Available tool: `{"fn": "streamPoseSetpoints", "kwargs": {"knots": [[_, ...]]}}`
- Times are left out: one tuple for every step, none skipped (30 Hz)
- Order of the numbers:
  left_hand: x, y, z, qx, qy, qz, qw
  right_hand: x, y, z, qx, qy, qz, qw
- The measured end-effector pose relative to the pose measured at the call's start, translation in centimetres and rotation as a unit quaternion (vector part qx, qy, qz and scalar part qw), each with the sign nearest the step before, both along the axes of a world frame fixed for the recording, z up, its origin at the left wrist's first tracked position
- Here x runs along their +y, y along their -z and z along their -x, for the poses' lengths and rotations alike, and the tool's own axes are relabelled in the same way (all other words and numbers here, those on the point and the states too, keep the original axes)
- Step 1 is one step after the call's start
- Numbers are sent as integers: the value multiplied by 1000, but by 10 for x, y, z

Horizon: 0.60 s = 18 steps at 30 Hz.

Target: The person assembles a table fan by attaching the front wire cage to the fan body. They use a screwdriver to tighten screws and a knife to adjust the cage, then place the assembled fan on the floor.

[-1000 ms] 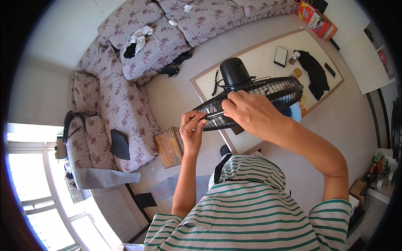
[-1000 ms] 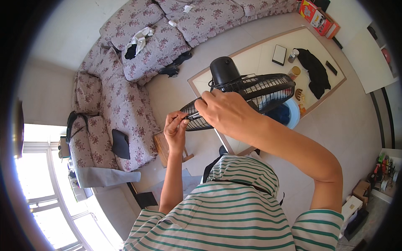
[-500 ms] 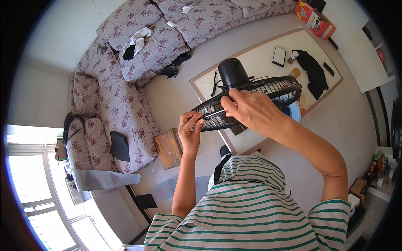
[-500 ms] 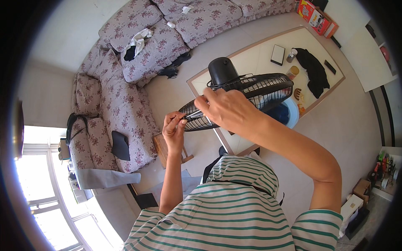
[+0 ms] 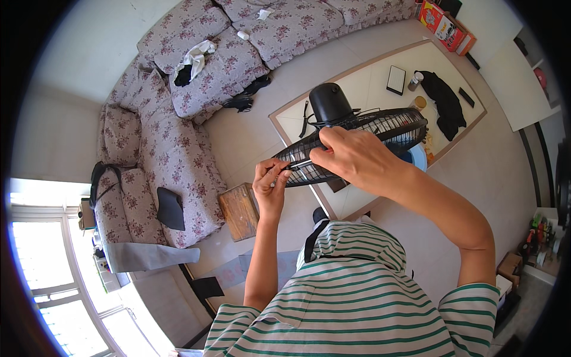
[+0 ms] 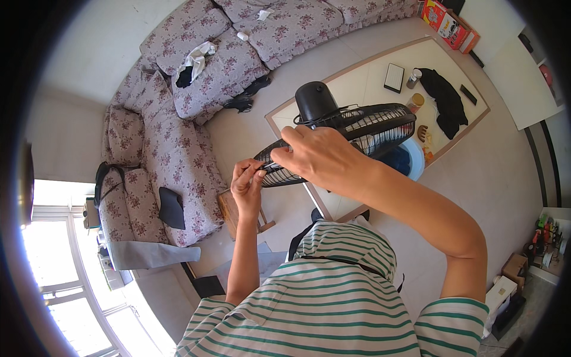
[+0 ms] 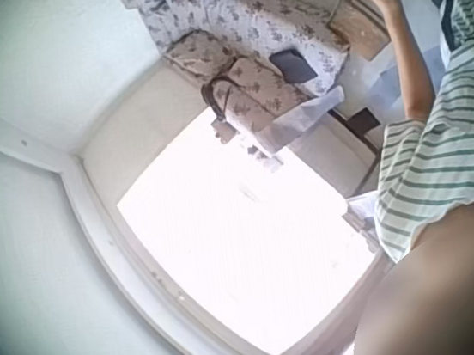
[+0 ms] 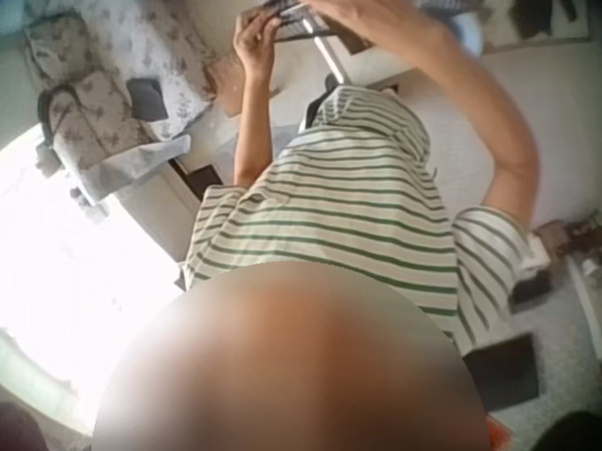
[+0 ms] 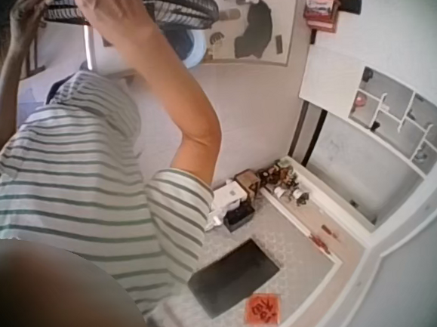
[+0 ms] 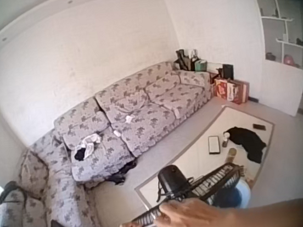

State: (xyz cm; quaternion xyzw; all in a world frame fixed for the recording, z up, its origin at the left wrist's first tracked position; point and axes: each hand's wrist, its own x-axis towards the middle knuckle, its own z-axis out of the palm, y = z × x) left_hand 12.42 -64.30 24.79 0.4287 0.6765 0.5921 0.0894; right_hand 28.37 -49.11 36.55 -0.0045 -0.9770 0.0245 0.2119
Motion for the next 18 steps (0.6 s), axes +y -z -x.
{"fn": "streamPoseSetpoints", "kwargs": {"knots": [[0, 0, 0, 1, -1, 1, 1000, 1, -2, 0, 4, -8, -3, 1000], [0, -1, 0, 3, -1, 2, 1000, 2, -1, 1, 26, -24, 6, 999], [1, -1, 0, 5, -1, 3, 1000, 4, 2, 2, 48, -40, 16, 998], [1, -1, 0, 2, 0, 3, 1000, 5, 4, 3, 69, -55, 25, 996], [0, -1, 0, -1, 0, 4, 1000, 5, 4, 3, 64, -50, 16, 997], [0, -1, 0, -4, 0, 4, 1000, 5, 5, 3, 59, -46, 7, 997], [1, -1, 0, 1, 1, 1, 1000, 5, 6, 3, 54, -41, -3, 998], [1, -1, 0, 5, 3, -3, 1000, 5, 7, 3, 33, -17, -14, 999], [2, -1, 0, 10, 4, -6, 1000, 5, 10, 2, 12, 7, -26, 1000], [2, -2, -1, 10, 4, -5, 1000, 5, 11, 1, -9, 31, -37, 999], [2, -2, -1, 10, 3, -4, 1000, 4, 9, 1, -54, 47, -26, 997], [2, -2, -1, 10, 2, -3, 1000, 3, 7, 2, -99, 62, -15, 993], [2, -2, -1, 11, 2, -3, 1000, 2, 6, 2, -111, 69, -2, 991], [2, -2, -1, 11, 2, -5, 1000, 1, 5, 2, -124, 76, 10, 989], [2, -2, -1, 11, 2, -6, 1000, -1, 4, 1, -105, 74, 24, 991], [2, -2, -1, 10, 3, -7, 1000, -2, 4, 1, -85, 72, 39, 993], [2, -1, -1, 9, 3, -8, 1000, -1, 4, 1, -62, 56, 42, 996], [2, -1, -1, 8, 3, -9, 1000, 1, 4, 0, -39, 40, 46, 997]]}}
